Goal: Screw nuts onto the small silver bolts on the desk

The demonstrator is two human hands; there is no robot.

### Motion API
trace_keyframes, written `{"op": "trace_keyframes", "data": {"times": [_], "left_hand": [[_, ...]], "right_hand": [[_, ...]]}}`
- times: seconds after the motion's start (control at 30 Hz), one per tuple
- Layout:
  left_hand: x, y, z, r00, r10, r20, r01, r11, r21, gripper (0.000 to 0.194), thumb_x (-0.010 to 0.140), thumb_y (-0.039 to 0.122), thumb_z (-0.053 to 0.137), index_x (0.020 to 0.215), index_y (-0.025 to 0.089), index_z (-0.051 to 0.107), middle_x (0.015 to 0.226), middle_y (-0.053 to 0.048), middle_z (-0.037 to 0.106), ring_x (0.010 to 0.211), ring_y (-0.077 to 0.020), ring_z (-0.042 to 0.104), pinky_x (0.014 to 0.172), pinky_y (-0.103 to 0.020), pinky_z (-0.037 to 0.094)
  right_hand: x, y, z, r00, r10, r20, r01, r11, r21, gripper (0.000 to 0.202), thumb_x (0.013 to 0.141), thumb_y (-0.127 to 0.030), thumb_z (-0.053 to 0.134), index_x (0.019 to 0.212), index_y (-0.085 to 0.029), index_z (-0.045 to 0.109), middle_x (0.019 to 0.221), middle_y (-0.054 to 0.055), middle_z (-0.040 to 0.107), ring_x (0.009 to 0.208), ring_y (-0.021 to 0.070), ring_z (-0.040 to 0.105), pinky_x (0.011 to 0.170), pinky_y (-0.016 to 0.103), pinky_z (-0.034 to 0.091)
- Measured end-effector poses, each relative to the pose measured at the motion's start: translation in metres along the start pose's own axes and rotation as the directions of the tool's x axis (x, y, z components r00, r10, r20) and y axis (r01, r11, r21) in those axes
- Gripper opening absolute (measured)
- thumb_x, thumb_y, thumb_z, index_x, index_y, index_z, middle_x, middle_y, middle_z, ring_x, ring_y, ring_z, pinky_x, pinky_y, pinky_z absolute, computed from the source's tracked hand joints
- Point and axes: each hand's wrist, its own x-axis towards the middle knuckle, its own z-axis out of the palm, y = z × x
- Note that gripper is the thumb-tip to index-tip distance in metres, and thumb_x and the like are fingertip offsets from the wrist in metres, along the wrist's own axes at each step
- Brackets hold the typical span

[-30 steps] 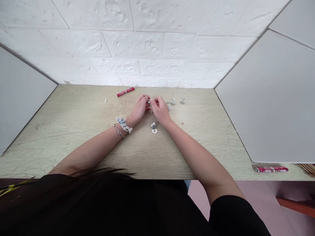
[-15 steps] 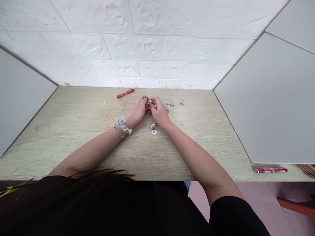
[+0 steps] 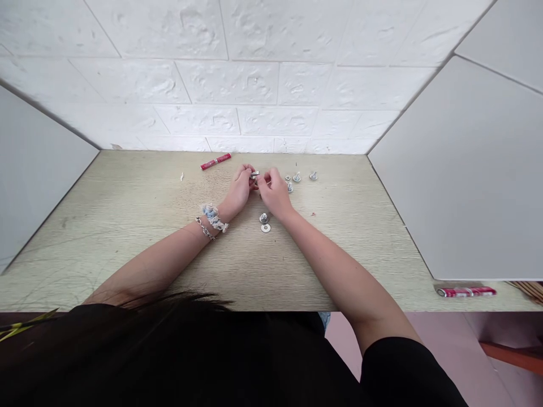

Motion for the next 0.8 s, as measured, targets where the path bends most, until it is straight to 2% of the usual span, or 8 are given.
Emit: {"op": "trace_keyframes", "data": {"times": [0.03,0.13,0.27,0.37,0.53,0.63,0.73,0.8], "left_hand": [[0.0,0.0,0.0,1.0,0.011,-0.014,-0.011,1.0,0.009,0.014,0.092,0.013,0.034,0.082,0.018,0.043,0.071,0.003,0.042,0.059,-0.0059,0.043,0.057,-0.017,0.04],[0.0,-0.001,-0.001,0.999,0.04,-0.021,-0.04,0.999,0.011,0.013,0.092,0.014,0.034,0.083,0.018,0.044,0.073,0.002,0.042,0.062,-0.007,0.043,0.058,-0.018,0.039],[0.003,-0.006,-0.002,0.996,0.084,-0.006,-0.083,0.996,0.038,0.013,0.09,0.012,0.036,0.082,0.017,0.045,0.074,0.001,0.044,0.064,-0.0077,0.044,0.059,-0.019,0.039],[0.004,-0.009,-0.003,0.984,0.179,0.012,-0.179,0.981,0.076,0.014,0.09,0.013,0.038,0.079,0.017,0.044,0.074,0.001,0.045,0.067,-0.0078,0.045,0.063,-0.02,0.039],[0.0,-0.01,-0.003,0.957,0.287,0.042,-0.29,0.949,0.12,0.012,0.093,0.015,0.04,0.082,0.018,0.045,0.072,0.002,0.045,0.065,-0.0078,0.046,0.065,-0.021,0.04],[-0.003,-0.011,-0.002,0.947,0.316,0.05,-0.32,0.94,0.116,0.01,0.094,0.02,0.043,0.085,0.018,0.046,0.075,0.002,0.047,0.067,-0.0076,0.048,0.066,-0.022,0.041],[-0.004,-0.013,-0.002,0.941,0.331,0.075,-0.337,0.937,0.093,0.008,0.095,0.023,0.045,0.088,0.019,0.046,0.074,0.001,0.047,0.067,-0.0078,0.049,0.064,-0.022,0.042],[-0.003,-0.015,-0.001,0.94,0.332,0.085,-0.338,0.938,0.077,0.006,0.095,0.021,0.044,0.09,0.019,0.047,0.074,0.001,0.048,0.067,-0.008,0.05,0.062,-0.021,0.042]], "right_hand": [[0.0,0.002,0.0,1.0,-0.016,-0.008,0.016,1.0,0.024,0.013,0.085,-0.03,0.054,0.09,-0.018,0.049,0.074,-0.004,0.056,0.056,0.0089,0.051,0.06,0.025,0.04],[0.001,0.007,0.001,0.995,-0.103,0.01,0.102,0.994,0.043,0.027,0.084,-0.027,0.053,0.11,-0.021,0.049,0.085,-0.003,0.06,0.054,0.0075,0.051,0.059,0.025,0.041],[0.003,0.012,0.002,0.989,-0.149,0.025,0.147,0.988,0.05,0.024,0.085,-0.032,0.051,0.105,-0.02,0.053,0.085,-0.001,0.063,0.057,0.0086,0.053,0.06,0.025,0.043],[0.004,0.011,0.002,0.989,-0.145,0.02,0.144,0.988,0.052,0.027,0.086,-0.042,0.051,0.099,-0.019,0.054,0.084,0.0,0.063,0.059,0.0094,0.054,0.06,0.026,0.043],[0.001,0.009,0.0,0.989,-0.148,0.017,0.147,0.986,0.074,0.05,0.088,-0.067,0.037,0.08,-0.018,0.048,0.072,0.0,0.058,0.055,0.0093,0.052,0.057,0.026,0.042],[-0.002,0.008,0.0,0.985,-0.172,-0.003,0.171,0.977,0.131,0.055,0.085,-0.073,0.038,0.092,-0.02,0.046,0.075,0.0,0.059,0.054,0.0093,0.052,0.054,0.026,0.042],[-0.003,0.008,0.001,0.978,-0.208,-0.01,0.208,0.968,0.139,0.054,0.086,-0.07,0.042,0.109,-0.021,0.045,0.08,0.0,0.061,0.057,0.0098,0.053,0.056,0.026,0.045],[-0.002,0.009,0.002,0.976,-0.219,-0.006,0.218,0.968,0.123,0.049,0.089,-0.065,0.041,0.108,-0.021,0.048,0.081,0.001,0.061,0.059,0.0099,0.053,0.057,0.027,0.045]]}}
